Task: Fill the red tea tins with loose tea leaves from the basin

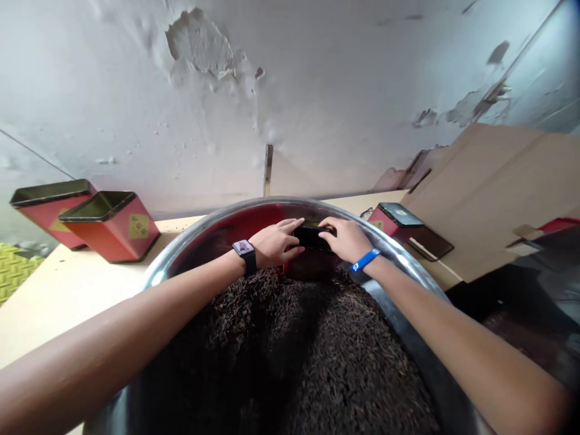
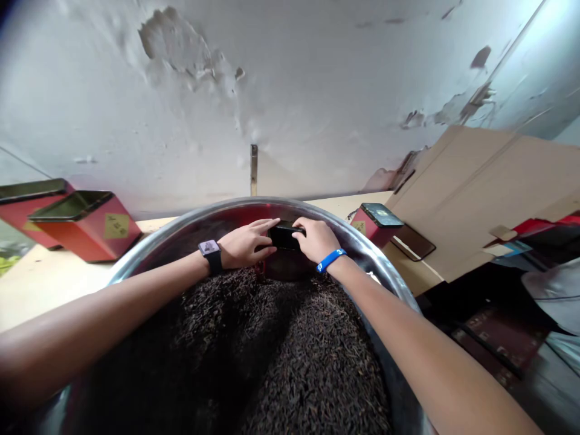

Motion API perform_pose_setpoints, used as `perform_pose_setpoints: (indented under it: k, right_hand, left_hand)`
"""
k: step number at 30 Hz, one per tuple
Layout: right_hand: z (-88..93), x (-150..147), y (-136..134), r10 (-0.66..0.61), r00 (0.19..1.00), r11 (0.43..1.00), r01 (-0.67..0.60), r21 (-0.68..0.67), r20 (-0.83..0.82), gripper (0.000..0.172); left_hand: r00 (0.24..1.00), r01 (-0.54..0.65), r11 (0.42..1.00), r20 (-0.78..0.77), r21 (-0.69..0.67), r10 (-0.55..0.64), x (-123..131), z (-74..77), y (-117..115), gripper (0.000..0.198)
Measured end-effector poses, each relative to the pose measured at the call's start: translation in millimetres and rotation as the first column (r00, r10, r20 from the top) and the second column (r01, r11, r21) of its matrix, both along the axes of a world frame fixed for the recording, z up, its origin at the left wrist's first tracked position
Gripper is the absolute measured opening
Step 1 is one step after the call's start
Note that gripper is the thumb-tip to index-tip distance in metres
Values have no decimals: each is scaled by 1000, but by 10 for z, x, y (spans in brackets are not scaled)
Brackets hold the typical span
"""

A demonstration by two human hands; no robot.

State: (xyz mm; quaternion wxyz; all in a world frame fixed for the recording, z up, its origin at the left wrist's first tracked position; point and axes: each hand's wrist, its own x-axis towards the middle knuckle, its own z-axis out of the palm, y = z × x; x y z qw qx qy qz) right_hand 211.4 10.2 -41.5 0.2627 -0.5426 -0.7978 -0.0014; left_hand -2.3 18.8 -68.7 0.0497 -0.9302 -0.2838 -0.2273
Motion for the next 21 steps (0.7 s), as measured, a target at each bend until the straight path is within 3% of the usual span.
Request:
perform_pose_setpoints:
  k: [3, 5, 7, 9, 12, 14, 16, 18, 21]
  right_hand:
    - [224, 71, -72, -43, 980, 965, 91, 247, -195, 18]
    - [391, 129, -140, -93, 945, 875, 228, 427, -314, 24]
    - [502, 189, -182, -164, 928, 788, 328, 521, -336, 28]
    - [513, 248, -165, -249, 936, 796, 344, 499, -248, 28]
    - [339, 343, -21, -353, 933, 912, 328, 248, 66, 24]
    - [167, 408, 100, -341, 892, 937, 347, 34, 296, 19]
    - [46, 455, 181, -275, 860, 928, 354, -114, 430, 14]
    - [38, 457, 185, -263, 855, 928, 351, -126, 447, 11]
    - [208, 345, 45, -295, 905, 955, 289, 67, 308, 28]
  left_hand:
    - [999, -24, 999, 28, -41, 25, -21, 31, 1, 32]
    - [1000, -14, 999, 19, -50, 15, -26, 55, -6, 28]
    - [999, 29, 999, -34, -31, -30, -16, 84, -28, 26]
    - [991, 83, 997, -109, -4, -83, 8, 112, -66, 27]
    - [972, 151, 989, -183, 1, -148, 52, 133, -135, 30]
    - [962, 186, 982, -198, -19, -186, 72, 130, -165, 30]
    - [958, 205, 978, -197, -35, -208, 81, 122, -175, 30]
    - [955, 220, 975, -193, -39, -223, 84, 118, -173, 30]
    - [952, 239, 971, -192, -18, -238, 87, 123, -167, 29]
